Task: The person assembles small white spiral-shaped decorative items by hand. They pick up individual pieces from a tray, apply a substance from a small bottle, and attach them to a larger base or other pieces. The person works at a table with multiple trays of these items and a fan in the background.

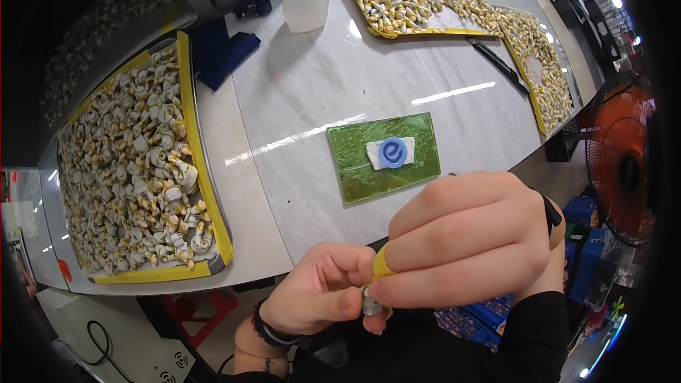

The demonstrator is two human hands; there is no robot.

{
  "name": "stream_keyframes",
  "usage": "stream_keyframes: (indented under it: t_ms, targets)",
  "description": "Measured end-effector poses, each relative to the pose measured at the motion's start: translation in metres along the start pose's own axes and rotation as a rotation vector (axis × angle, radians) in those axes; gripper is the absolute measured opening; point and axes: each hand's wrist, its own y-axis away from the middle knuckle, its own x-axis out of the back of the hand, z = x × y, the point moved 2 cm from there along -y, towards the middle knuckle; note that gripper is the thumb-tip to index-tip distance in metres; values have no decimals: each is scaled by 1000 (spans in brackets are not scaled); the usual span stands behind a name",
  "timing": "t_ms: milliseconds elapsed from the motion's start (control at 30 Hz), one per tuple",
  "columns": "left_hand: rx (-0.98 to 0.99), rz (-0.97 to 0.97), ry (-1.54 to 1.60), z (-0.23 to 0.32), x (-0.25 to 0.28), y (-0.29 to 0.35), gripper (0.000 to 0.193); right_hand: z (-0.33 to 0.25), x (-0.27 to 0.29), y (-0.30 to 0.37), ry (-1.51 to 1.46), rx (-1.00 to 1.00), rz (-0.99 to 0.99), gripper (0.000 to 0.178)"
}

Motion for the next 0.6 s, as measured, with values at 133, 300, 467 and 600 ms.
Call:
stream_keyframes:
  t_ms: [133,300,467,600]
  targets:
    - [15,-21,43,0,-2,-4,44,4,-3,-3,-34,53,-17,9]
    - [17,-31,15,0,0,-5,43,7,-3,-3,-68,82,-28,7]
    - [-28,100,-95,7,-7,-1,35,3,5,-1,-46,41,-122,7]
    - [-436,180,-483,8,-8,5,31,-5,6,-2,-6,0,-122,12]
